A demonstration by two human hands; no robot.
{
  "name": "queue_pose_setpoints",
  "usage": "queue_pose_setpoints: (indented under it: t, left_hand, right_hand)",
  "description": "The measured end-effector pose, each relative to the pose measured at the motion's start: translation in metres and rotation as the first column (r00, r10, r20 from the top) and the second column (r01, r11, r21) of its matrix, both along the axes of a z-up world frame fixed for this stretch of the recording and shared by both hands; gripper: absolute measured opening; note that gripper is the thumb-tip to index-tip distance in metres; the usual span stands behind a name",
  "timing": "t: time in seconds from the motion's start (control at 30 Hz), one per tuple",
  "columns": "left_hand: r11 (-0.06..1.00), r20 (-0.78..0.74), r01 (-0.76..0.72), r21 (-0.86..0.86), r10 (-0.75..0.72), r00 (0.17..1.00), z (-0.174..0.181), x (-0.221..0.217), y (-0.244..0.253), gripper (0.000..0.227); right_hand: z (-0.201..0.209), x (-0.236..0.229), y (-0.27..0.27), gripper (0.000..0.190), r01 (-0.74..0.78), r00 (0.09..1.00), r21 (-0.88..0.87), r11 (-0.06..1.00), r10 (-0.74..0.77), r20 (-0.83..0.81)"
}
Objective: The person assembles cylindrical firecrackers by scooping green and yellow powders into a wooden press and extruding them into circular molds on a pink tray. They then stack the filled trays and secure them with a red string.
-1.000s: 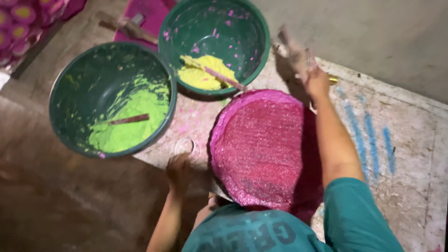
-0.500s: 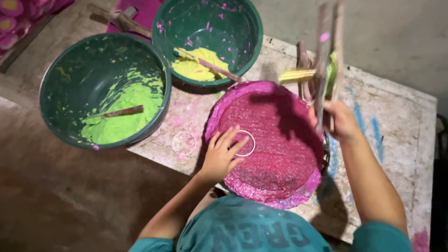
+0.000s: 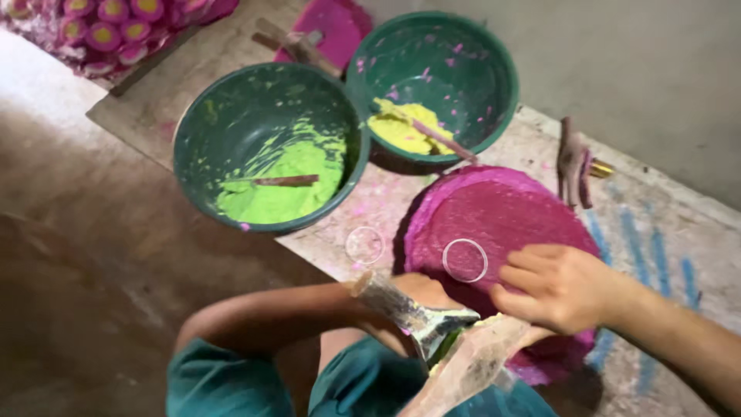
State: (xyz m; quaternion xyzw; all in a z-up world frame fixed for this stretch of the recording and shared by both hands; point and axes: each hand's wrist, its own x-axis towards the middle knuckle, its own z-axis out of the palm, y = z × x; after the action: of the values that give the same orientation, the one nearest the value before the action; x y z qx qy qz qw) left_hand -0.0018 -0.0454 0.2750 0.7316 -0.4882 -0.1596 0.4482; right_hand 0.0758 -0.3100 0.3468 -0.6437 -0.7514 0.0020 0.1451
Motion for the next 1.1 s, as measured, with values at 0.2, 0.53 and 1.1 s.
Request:
queue_pose_setpoints:
  t: [0.2,0.53,1.1]
  left_hand:
    - [0.825,0.177,-0.247,0.509,0.18,0.968,0.028,-0.028,0.097,0.047]
    - [0.838,-0.317,-0.545,0.017,0.522,0.792,0.0,-0.028,0.326,0.046]
    - [0.065,-0.076,-0.873,-0.483,0.99,0.116,-0.128,0.048,0.387,0.038]
  right_hand:
    - [-0.005,-0.007,0.092,0.045,-0.18,0.752,-0.25,0.951,-0.031,-0.658]
    - [0.002,0.047,0.214,0.03,0.003,0.949,-0.03,1.0,-0.012,-0.314]
    - [-0.182,0.121,0.407,0.06,0.51,0.832,-0.631,0.585,-0.521,0.191]
